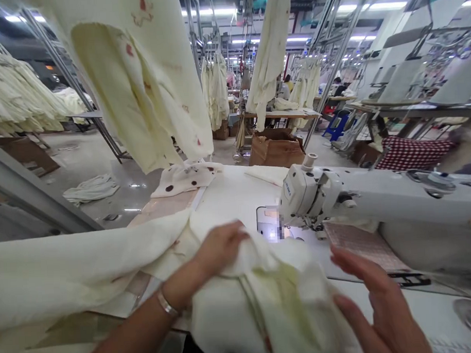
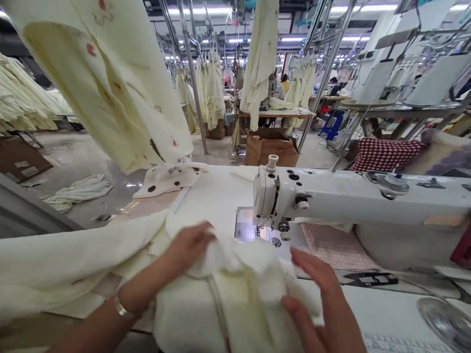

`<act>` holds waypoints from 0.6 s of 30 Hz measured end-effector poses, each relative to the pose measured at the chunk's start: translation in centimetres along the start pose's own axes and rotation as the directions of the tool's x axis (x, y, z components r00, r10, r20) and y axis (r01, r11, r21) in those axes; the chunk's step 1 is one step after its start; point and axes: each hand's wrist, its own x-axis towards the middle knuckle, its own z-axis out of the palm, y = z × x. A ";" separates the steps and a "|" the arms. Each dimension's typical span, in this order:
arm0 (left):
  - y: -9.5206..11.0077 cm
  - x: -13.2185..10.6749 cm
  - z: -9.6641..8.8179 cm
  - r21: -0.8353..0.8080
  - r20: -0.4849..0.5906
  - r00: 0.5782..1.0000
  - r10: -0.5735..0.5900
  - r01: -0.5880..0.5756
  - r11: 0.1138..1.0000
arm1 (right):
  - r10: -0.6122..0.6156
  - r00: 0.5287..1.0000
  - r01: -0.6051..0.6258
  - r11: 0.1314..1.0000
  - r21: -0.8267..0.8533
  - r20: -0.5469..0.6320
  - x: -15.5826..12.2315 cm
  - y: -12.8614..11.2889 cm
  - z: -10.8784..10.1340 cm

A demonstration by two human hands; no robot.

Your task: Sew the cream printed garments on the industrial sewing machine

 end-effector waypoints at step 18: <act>-2.5 -4.8 -4.9 0.505 0.366 0.904 -0.219 0.005 0.863 | 0.210 0.880 -0.268 0.960 0.079 0.426 1.0 4.0 -0.9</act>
